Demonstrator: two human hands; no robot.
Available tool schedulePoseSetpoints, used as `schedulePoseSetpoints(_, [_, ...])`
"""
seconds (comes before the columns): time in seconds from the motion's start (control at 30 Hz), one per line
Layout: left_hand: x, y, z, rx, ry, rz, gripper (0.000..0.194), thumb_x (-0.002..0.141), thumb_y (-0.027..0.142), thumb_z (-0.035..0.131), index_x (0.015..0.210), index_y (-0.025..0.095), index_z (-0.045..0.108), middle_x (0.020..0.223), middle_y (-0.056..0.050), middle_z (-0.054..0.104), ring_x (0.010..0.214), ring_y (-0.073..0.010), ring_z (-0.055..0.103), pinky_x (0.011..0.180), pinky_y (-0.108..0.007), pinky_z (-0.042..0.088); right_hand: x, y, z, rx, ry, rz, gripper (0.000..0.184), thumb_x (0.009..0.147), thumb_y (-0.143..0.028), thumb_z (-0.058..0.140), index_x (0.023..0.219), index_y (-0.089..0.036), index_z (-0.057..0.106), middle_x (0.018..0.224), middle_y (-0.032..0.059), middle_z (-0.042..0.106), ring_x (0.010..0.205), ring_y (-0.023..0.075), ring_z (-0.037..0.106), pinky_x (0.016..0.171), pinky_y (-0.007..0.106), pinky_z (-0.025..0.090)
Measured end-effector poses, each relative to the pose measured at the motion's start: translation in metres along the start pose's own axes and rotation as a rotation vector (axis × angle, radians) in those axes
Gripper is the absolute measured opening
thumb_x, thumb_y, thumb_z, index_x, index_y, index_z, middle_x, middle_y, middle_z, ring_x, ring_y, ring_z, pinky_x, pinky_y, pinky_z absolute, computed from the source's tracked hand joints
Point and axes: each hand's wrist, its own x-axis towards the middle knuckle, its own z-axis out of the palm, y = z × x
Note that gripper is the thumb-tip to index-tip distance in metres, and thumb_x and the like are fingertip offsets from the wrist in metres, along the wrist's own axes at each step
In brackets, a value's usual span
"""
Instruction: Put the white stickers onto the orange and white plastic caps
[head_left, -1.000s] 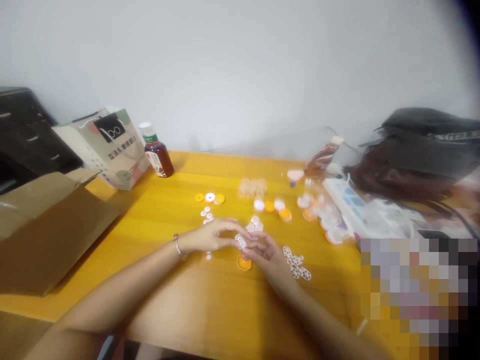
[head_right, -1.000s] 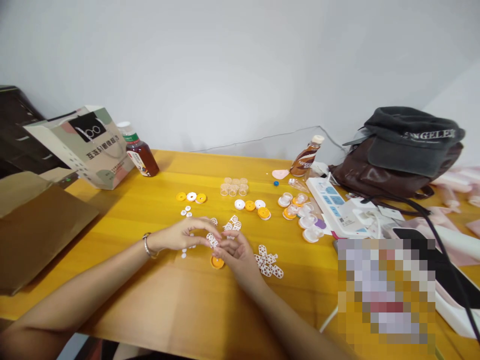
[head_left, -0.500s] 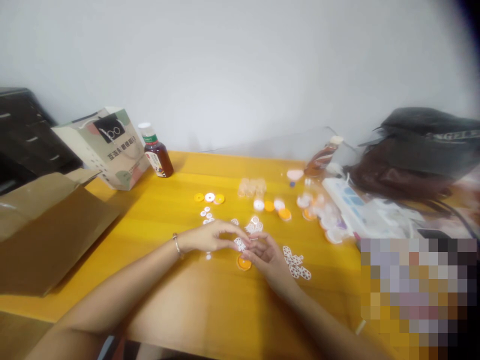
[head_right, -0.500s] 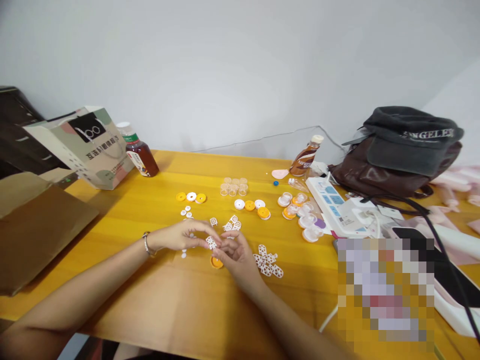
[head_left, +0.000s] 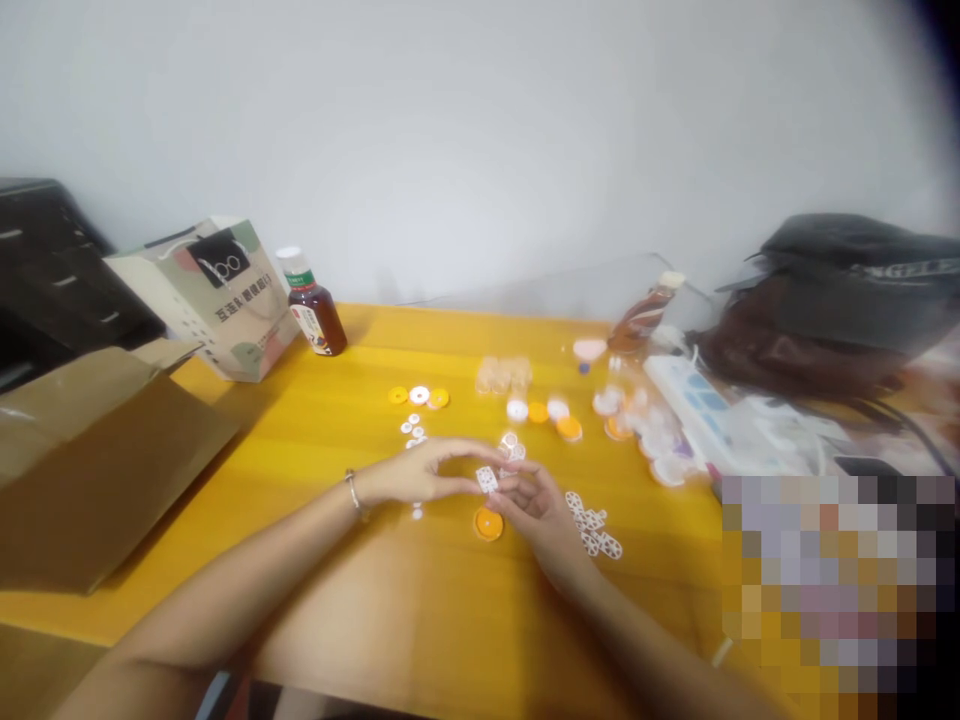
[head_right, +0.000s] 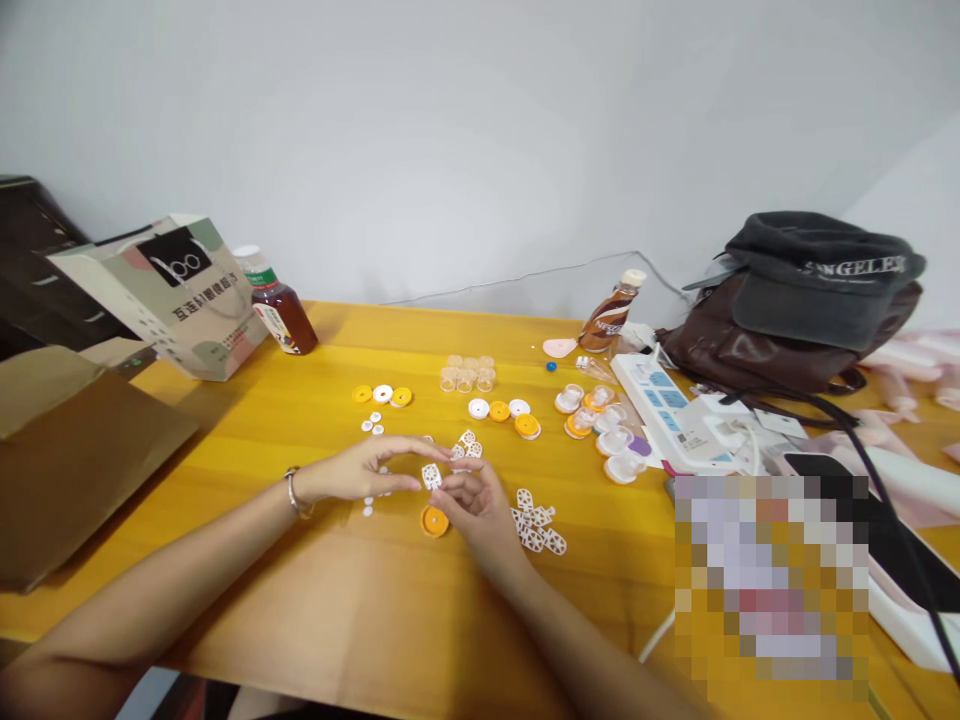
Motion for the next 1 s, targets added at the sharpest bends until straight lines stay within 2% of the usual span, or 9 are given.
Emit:
schedulePoseSetpoints(0.1, [0.002,-0.009,0.002,-0.039,0.137,-0.089,0.028,0.081,0.023,0.057,0.109,0.02,0.056,0.111,-0.008,0.059,0.101,-0.0171,0.054,0.091,-0.034,0.04,0.0,-0.002,0.002,0.0,0.02,0.004,0.04,0.062,-0.032,0.074,0.091,-0.025,0.048,0.069,-0.0028,0.063,0.067,0.015,0.061,0.069,0.032,0.049])
schedulePoseSetpoints(0.17, [0.003,-0.016,0.004,-0.083,0.189,-0.159,0.024,0.082,0.026,0.056,0.103,0.017,0.059,0.102,-0.008,0.062,0.092,-0.0156,0.057,0.085,-0.032,0.043,-0.001,-0.004,0.003,0.007,0.027,0.006,0.04,0.061,-0.032,0.075,0.09,-0.025,0.047,0.07,-0.0023,0.063,0.068,0.0155,0.061,0.07,0.033,0.05])
schedulePoseSetpoints(0.37, [0.004,-0.024,0.016,-0.185,0.164,-0.232,0.024,0.078,0.032,0.059,0.093,0.013,0.061,0.088,-0.005,0.064,0.079,-0.0126,0.058,0.076,-0.026,0.045,-0.003,-0.008,0.006,0.018,0.028,0.011,0.04,0.062,-0.029,0.075,0.089,-0.025,0.046,0.071,-0.0032,0.064,0.07,0.0142,0.062,0.073,0.032,0.049])
schedulePoseSetpoints(0.53, [0.005,-0.024,0.023,-0.18,0.256,-0.256,0.022,0.077,0.032,0.06,0.084,0.011,0.062,0.074,-0.003,0.062,0.067,-0.0097,0.056,0.065,-0.021,0.044,-0.003,-0.007,0.007,0.002,0.022,-0.005,0.038,0.062,-0.028,0.074,0.088,-0.024,0.046,0.071,-0.0035,0.064,0.071,0.0135,0.062,0.074,0.03,0.049])
schedulePoseSetpoints(0.77, [0.004,-0.022,0.019,-0.212,0.197,-0.242,0.023,0.077,0.031,0.061,0.088,0.012,0.063,0.08,-0.004,0.065,0.072,-0.011,0.058,0.071,-0.022,0.045,-0.003,-0.011,0.006,-0.06,0.021,-0.015,0.035,0.063,-0.029,0.073,0.088,-0.024,0.048,0.07,-0.0028,0.063,0.072,0.0146,0.062,0.074,0.031,0.049])
schedulePoseSetpoints(1.0, [0.005,-0.023,0.021,-0.217,0.246,-0.268,0.023,0.075,0.033,0.063,0.087,0.013,0.064,0.081,-0.004,0.065,0.074,-0.0119,0.059,0.072,-0.023,0.046,-0.003,-0.008,0.005,-0.071,0.039,-0.025,0.035,0.064,-0.031,0.073,0.089,-0.024,0.048,0.071,-0.0019,0.063,0.073,0.0159,0.062,0.075,0.034,0.05])
